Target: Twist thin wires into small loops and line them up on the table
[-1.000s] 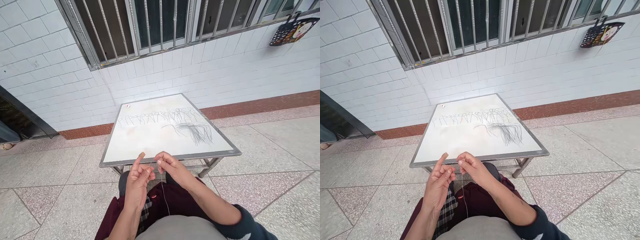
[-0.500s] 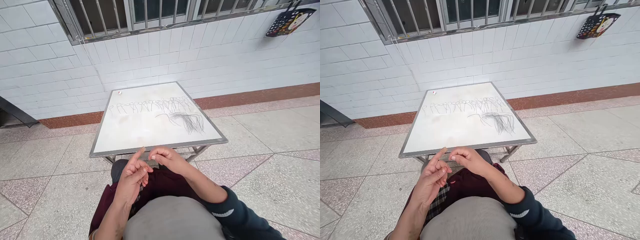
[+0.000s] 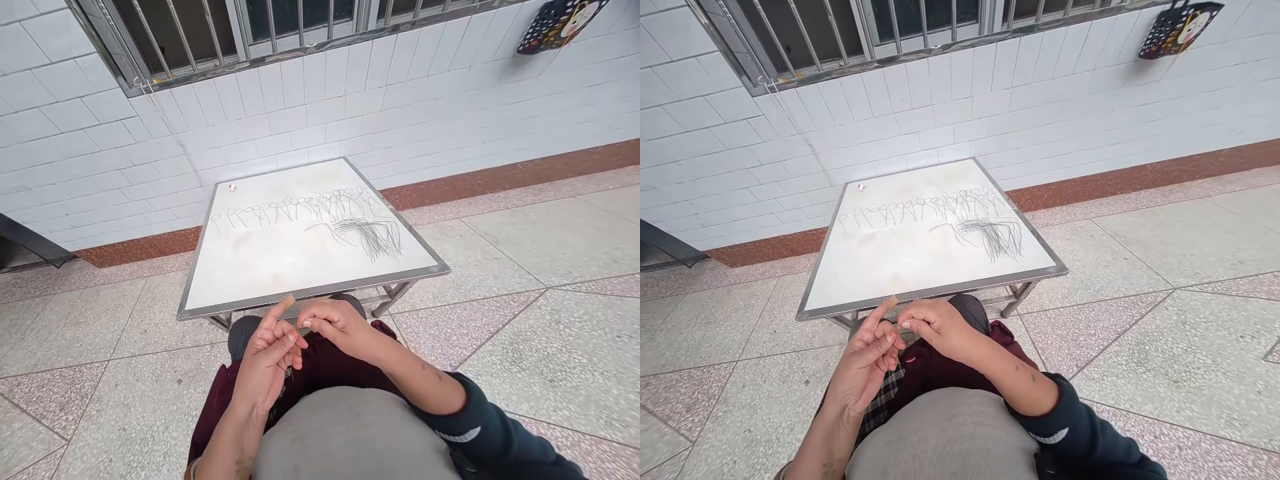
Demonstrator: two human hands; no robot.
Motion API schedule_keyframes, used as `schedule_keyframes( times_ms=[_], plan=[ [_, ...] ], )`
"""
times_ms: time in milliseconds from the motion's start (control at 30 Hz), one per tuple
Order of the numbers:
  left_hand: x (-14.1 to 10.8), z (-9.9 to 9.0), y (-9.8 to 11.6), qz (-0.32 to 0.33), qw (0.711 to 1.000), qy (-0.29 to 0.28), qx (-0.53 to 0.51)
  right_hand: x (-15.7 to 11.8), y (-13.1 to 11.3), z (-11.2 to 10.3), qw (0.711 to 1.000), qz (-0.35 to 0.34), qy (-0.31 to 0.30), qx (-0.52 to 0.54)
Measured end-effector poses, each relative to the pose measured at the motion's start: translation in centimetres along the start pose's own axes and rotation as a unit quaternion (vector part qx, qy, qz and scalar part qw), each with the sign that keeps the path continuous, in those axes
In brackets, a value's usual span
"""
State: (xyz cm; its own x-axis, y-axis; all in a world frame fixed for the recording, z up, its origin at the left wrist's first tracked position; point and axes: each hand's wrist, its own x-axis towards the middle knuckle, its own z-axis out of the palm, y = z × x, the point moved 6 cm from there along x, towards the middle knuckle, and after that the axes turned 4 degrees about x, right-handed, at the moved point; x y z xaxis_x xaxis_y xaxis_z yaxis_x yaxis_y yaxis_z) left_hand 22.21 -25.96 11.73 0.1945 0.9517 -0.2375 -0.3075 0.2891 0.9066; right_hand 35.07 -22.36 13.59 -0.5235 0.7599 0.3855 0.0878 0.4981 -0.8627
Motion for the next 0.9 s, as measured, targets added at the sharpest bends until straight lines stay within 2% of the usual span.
schedule_keyframes(
  times_ms=[233, 433, 533, 600, 667, 767, 900],
  plan=[
    [-0.9, -0.6, -0.1, -0.009, 1.0, -0.001, 0.022, -0.7, 0.7, -1.5, 0.996, 0.054, 0.074, 0.006],
    [-1.7, -2.2, 0.1, -0.014, 0.997, 0.027, 0.074, -0.9, 2.4, -1.4, 0.985, 0.126, 0.104, 0.063],
    [-2.0, -3.2, 1.3, 0.008, 0.993, 0.043, 0.112, -1.0, 3.3, -2.0, 0.976, 0.147, 0.132, 0.088],
    [-2.2, -4.0, 2.5, 0.033, 0.988, 0.078, 0.131, -1.1, 3.8, -2.8, 0.968, 0.155, 0.167, 0.107],
    [-2.3, -4.6, 3.7, 0.06, 0.981, 0.116, 0.145, -1.2, 3.7, -3.1, 0.965, 0.157, 0.171, 0.122],
    [-1.8, -4.0, 4.6, 0.075, 0.977, 0.112, 0.167, -1.1, 2.8, -2.3, 0.973, 0.153, 0.127, 0.118],
    [-0.5, -1.2, 3.4, 0.059, 0.983, 0.032, 0.17, -0.7, 0.9, -0.7, 0.987, 0.11, 0.092, 0.066]
  ],
)
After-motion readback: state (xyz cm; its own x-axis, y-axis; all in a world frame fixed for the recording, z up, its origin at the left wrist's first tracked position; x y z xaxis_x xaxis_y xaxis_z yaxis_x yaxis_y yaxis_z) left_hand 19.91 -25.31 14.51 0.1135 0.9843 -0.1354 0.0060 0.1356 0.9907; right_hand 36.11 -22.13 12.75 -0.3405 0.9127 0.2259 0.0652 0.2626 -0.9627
